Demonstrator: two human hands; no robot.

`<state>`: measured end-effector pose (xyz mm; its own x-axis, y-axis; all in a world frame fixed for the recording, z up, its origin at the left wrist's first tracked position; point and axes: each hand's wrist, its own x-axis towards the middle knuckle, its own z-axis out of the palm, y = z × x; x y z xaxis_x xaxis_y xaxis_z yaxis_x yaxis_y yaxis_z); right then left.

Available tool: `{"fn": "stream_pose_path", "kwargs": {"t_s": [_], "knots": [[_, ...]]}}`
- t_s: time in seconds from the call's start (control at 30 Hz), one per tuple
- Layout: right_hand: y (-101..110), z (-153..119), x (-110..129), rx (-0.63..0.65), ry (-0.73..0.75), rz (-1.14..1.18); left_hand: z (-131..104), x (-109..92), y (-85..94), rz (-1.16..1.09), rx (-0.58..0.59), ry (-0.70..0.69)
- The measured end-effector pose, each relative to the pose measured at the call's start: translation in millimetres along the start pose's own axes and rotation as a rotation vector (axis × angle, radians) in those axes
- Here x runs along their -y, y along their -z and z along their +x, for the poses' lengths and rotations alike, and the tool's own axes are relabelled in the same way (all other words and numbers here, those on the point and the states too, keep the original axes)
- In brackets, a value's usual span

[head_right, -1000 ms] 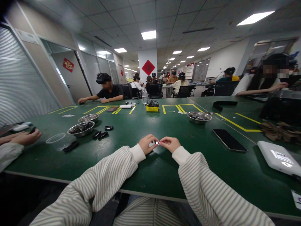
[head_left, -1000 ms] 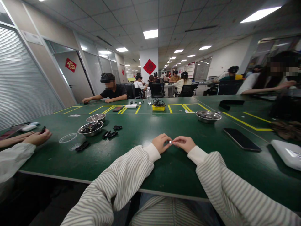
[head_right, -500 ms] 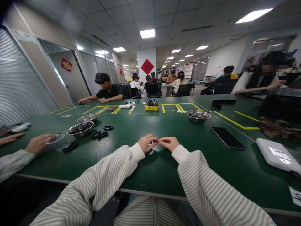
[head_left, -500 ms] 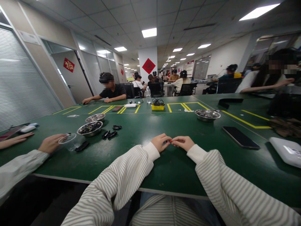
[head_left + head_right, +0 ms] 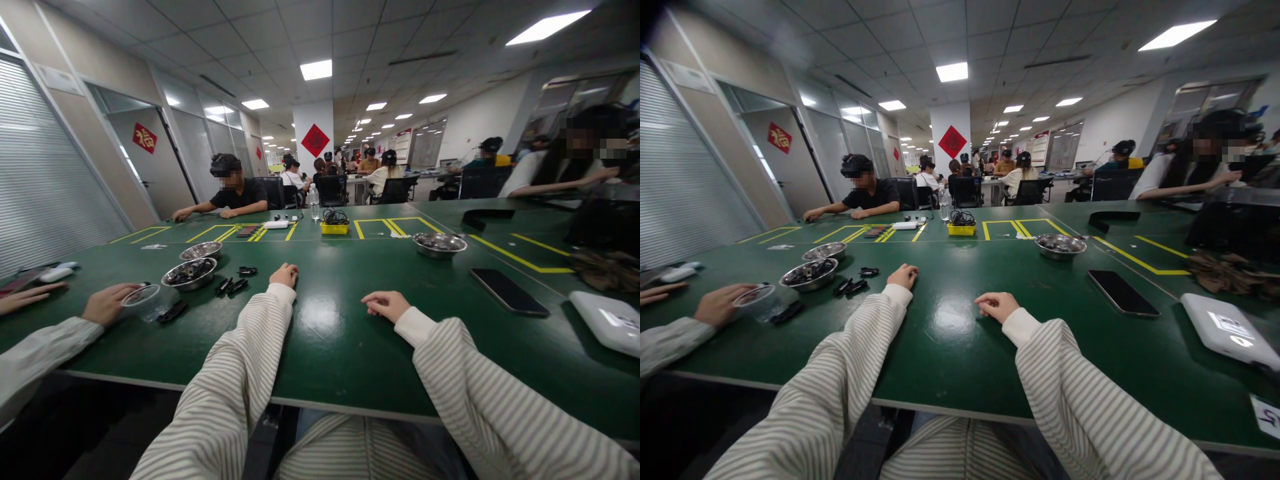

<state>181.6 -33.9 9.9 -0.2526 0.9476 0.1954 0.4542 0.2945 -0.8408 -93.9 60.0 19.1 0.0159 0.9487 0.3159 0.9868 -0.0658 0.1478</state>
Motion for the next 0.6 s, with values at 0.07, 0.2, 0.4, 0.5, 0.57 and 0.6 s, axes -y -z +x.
{"fn": "stream_pose_path", "kwargs": {"t_s": [0.07, 0.2, 0.4, 0.5, 0.57, 0.6], "knots": [[-0.3, 0.1, -0.8, 0.002, -0.004, 0.0, 2.5, 5.2, -1.5, 0.009, 0.015, 0.052], [-0.1, 0.3, -0.9, 0.01, -0.007, 0.007, 5.6, 6.6, -7.7, 0.007, 0.035, -0.023], [0.6, 0.2, 0.4, 0.013, -0.002, -0.001, 7.5, 8.4, -14.2, 0.006, 0.016, -0.067], [0.6, 0.7, -0.5, 0.027, 0.0, -0.015, 6.9, 7.7, -15.6, 0.008, 0.015, -0.091], [0.6, 1.1, -1.1, 0.032, -0.002, -0.024, 6.6, 6.3, -15.8, 0.016, 0.028, -0.102], [0.6, 1.3, -1.3, 0.035, -0.004, -0.029, 6.5, 5.5, -15.7, 0.02, 0.034, -0.104]]}}
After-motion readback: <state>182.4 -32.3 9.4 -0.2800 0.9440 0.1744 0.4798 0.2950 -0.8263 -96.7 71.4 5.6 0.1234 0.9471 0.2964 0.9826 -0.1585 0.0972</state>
